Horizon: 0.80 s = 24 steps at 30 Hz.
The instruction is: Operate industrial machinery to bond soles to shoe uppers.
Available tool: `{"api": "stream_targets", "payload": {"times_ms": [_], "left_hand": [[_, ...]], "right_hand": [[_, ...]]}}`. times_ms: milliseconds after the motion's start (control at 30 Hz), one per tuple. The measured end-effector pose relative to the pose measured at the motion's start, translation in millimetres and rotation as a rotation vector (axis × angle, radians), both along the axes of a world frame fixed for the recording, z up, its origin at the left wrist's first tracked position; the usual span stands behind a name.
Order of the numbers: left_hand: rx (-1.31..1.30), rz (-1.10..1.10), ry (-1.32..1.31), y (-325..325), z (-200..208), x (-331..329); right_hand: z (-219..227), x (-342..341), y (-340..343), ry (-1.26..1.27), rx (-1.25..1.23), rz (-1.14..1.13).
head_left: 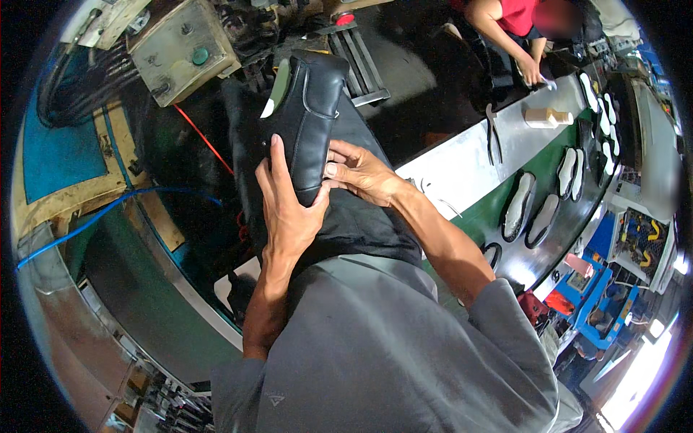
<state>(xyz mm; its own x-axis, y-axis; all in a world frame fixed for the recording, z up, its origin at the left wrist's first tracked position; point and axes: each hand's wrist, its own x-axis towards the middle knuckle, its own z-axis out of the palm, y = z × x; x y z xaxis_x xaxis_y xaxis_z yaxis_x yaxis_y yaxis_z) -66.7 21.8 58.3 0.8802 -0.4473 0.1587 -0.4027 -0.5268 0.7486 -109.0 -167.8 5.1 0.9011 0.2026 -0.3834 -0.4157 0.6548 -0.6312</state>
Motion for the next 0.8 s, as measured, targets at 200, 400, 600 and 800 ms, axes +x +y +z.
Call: {"api": "stream_targets", "payload": {"times_ms": [200,400,600,800], "left_hand": [[-0.293,0.317,0.314,51.0,-9.6,21.3],[-0.644,0.964,0.755,202.1,-25.3,29.9],[0.266,1.132,0.030,475.6,-76.8,77.9],[0.400,0.599,0.044,464.6,-91.4,201.6]], "right_hand": [[-13.7,3.0,-6.9,0.156,-0.180,0.027],[-17.4,-3.1,-21.8,0.243,-0.077,-0.108],[-29.1,13.9,-3.5,0.227,-0.091,0.020],[-10.8,-5.0,-14.9,0.157,-0.183,-0.088]]}}
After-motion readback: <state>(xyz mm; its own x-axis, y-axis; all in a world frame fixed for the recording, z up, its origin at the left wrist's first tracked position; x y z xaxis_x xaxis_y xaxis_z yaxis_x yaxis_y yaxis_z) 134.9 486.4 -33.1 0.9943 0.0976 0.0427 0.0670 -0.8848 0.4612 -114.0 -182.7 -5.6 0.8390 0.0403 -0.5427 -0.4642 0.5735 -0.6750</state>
